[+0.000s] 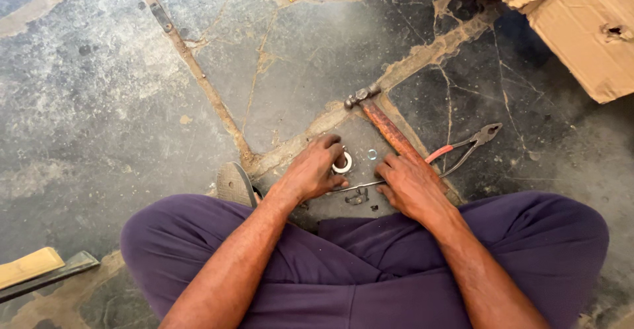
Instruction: The person sits on the floor and uses a hammer to shape and assemble small metal parts, including a metal ring and a square metal piece. They repeatedly strike the parts and adjust their positions, occasionally using pliers to hold components.
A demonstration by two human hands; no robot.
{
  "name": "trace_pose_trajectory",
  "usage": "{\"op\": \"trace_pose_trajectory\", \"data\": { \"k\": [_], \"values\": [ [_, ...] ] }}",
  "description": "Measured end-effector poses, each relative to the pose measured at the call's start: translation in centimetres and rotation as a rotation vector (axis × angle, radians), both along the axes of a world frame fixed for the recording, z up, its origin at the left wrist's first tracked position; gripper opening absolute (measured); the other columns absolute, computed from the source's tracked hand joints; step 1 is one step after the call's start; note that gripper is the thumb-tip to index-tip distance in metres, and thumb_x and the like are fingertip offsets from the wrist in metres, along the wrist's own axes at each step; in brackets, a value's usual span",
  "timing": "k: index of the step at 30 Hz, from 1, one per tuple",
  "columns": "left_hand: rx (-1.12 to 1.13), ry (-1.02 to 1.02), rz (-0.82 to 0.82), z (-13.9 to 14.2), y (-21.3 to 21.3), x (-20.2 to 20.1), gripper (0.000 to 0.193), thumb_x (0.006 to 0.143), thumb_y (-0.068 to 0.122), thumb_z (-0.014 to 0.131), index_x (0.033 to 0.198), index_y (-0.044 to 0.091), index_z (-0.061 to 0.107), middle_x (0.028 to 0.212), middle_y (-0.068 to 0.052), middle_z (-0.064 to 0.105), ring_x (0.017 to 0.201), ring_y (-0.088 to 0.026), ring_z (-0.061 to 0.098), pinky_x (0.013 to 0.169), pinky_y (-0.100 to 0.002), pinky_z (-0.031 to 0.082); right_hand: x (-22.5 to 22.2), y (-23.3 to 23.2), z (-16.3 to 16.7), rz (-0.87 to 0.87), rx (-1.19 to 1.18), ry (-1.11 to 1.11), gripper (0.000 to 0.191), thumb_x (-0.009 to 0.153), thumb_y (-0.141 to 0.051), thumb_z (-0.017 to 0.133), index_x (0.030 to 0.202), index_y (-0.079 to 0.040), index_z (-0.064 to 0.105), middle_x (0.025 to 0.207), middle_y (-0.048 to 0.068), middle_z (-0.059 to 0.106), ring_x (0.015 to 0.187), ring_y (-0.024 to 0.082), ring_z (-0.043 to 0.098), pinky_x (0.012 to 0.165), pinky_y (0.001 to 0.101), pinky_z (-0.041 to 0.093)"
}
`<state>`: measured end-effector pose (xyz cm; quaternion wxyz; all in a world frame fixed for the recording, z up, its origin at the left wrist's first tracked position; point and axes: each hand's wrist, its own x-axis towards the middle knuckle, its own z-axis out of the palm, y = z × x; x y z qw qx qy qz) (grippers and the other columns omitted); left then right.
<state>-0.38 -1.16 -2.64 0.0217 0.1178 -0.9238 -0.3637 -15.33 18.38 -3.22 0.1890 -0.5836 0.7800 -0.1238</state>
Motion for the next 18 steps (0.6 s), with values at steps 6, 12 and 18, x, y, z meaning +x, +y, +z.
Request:
{"op": "trace_pose_trajectory", "data": {
  "k": [6,12,18],
  "values": [
    [-0.039,-0.033,0.019,0.8,0.3,0.2,0.054,0.072,0.016,0.085,0.116,0.008,0.056,0.116,-0.013,0.061,0.111,-0.038,0.06,0.09,-0.048,0.048,0.2,0.4,-0.6,0.04,0.031,0.087,0.014,0.084,-0.005,0.064,0.098,-0.003,0.066,0.1,0.016,0.062,0.099,0.036,0.063,0.087,0.0475,0.05],
    [-0.213,0.006,-0.006,1.4,0.8,0.3,0.073,0.069,0.013,0.084,0.133,0.009,0.05,0.125,-0.013,0.059,0.118,-0.035,0.057,0.094,-0.05,0.04,0.5,0.7,1.7,-0.044,0.001,0.057,0.014,0.089,-0.009,0.066,0.101,-0.004,0.064,0.095,0.016,0.068,0.096,0.037,0.066,0.082,0.0481,0.051],
    [-0.008,0.16,-0.011,0.7,-0.4,-0.2,0.067,0.072,0.001,0.077,0.135,0.006,0.053,0.136,-0.02,0.055,0.129,-0.041,0.052,0.105,-0.047,0.044,0.1,1.6,4.5,-0.381,-0.397,-0.402,0.014,0.092,-0.01,0.075,0.104,-0.003,0.07,0.087,0.01,0.073,0.074,0.02,0.069,0.069,0.0318,0.053]
  ]
}}
